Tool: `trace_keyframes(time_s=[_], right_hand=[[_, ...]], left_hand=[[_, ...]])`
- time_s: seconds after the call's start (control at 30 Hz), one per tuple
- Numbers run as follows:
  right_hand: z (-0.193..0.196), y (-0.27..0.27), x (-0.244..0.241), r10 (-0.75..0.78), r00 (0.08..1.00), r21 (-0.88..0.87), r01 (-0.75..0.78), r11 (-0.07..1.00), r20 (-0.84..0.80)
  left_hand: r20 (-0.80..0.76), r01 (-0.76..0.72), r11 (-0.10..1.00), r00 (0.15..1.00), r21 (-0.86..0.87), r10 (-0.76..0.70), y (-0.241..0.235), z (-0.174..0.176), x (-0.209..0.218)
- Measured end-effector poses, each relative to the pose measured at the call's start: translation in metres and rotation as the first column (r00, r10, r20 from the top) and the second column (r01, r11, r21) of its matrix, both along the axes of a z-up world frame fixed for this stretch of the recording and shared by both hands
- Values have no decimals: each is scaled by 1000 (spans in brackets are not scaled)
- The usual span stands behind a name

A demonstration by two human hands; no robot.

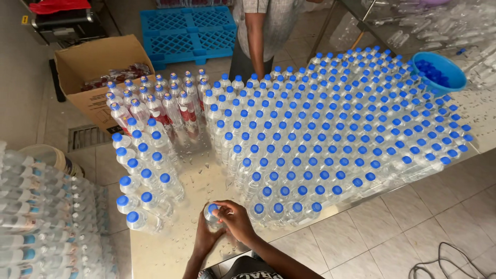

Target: The person places blue caps onto water bottles and then arranges the capped bottles into organized rows on a workspace.

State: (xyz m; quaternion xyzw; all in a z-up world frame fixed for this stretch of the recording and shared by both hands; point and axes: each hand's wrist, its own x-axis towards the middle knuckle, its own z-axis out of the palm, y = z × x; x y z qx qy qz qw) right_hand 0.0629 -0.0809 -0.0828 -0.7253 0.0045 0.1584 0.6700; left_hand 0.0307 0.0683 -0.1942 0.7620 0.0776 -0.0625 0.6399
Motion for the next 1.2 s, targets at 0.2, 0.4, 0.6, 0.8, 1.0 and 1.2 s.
trace_keyframes(time_s=[0.2,0.4,0.6,0.8,1.0,1.2], right_hand=[[5,-11,-25,74,920,-50,-59,997,385],[-34,-56,-43,351,930,-77,-343,936,114],[-34,-77,-47,372,928,-91,-373,923,-30],[-37,-77,-47,432,902,-204,-418,885,25],[-26,-73,-46,495,868,-265,-468,843,43],[-31,-74,-47,512,859,-275,-487,829,24]], left_hand=[[28,-261,960,965,103,260,-23,-31,24],[-211,-256,955,935,152,285,3,5,27],[-356,-216,960,895,179,268,25,37,41],[-354,-146,969,911,198,209,24,38,32],[-438,-108,977,880,186,181,18,46,32],[-437,-106,970,878,217,194,20,48,32]])
